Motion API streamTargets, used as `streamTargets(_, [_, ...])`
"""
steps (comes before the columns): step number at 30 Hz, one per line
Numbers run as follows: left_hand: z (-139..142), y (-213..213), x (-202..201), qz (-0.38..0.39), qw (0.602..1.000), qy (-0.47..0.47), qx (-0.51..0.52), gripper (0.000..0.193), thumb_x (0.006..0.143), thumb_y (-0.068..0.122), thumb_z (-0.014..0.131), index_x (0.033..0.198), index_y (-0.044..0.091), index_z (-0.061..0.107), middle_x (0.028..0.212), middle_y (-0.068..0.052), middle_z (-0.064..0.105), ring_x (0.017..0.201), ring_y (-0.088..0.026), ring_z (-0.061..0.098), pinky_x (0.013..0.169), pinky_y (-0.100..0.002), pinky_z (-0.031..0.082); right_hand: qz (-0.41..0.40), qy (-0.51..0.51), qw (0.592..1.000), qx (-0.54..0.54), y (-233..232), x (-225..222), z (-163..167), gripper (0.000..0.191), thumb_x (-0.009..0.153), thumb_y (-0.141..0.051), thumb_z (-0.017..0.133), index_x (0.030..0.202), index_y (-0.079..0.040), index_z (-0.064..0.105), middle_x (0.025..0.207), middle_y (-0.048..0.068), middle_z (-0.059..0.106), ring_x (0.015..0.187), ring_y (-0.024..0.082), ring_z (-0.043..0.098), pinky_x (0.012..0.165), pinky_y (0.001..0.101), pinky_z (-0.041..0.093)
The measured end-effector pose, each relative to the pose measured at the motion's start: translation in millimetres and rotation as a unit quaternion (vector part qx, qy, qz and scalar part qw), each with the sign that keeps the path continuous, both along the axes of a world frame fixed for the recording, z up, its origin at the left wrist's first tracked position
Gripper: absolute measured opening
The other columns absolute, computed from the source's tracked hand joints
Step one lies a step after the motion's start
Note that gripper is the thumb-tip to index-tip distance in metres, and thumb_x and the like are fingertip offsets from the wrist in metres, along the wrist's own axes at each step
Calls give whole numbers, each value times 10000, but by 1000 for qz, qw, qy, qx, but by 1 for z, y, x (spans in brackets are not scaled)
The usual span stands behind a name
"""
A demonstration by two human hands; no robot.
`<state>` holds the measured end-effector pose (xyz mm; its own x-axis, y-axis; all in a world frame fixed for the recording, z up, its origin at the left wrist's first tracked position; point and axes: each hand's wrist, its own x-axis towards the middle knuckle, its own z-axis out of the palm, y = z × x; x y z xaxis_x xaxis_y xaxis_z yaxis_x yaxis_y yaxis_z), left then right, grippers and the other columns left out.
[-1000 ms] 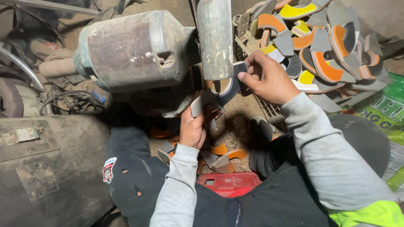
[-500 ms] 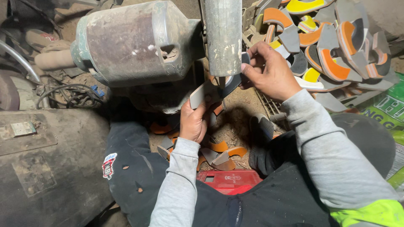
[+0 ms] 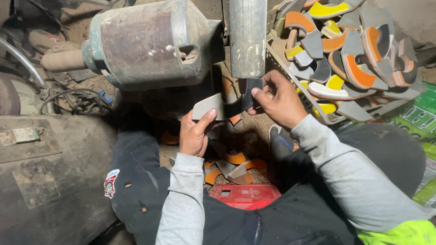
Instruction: The person sits on the floor and uses a bench grinder to smooth the edges of curved shoe sole pieces. They hold each piece with both hands, press it against the rotating wheel, and rotate it to grind different edges before setting it aside.
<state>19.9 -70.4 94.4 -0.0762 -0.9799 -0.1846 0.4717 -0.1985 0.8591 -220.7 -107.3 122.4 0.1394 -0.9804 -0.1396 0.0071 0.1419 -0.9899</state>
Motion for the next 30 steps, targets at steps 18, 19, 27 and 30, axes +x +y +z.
streamTargets(18, [7,11,-24,-36,941,-316,-115,300,958,18,625,1246,-19,702,914,-34,654,836,-99,548,765,-251,500,30,222,970,-93,-25,-37,8,279,914,-96,741,1143,-21,601,944,22,591,810,89,543,689,260,487])
streamTargets(19, [5,9,-26,-31,950,-286,-119,303,966,35,610,1254,-15,692,941,-15,673,853,-89,574,783,-244,508,28,212,972,-99,-29,-37,9,272,923,-111,737,1135,-22,593,937,10,595,810,81,548,697,255,490])
streamTargets(27, [-9,-1,-42,-43,994,-54,-80,284,1020,93,666,1276,-29,652,1101,-30,675,989,-106,651,937,-315,602,13,166,973,-161,-40,-36,17,261,958,-76,712,1167,-21,566,966,-6,589,847,50,561,743,220,517])
streamTargets(30, [-15,-3,-48,-31,997,-16,-69,322,1007,93,661,1304,-31,647,1173,-45,666,1020,-129,662,974,-347,605,13,165,973,-158,-40,-35,19,253,958,-66,700,1168,-24,565,963,-10,580,824,50,553,723,216,507])
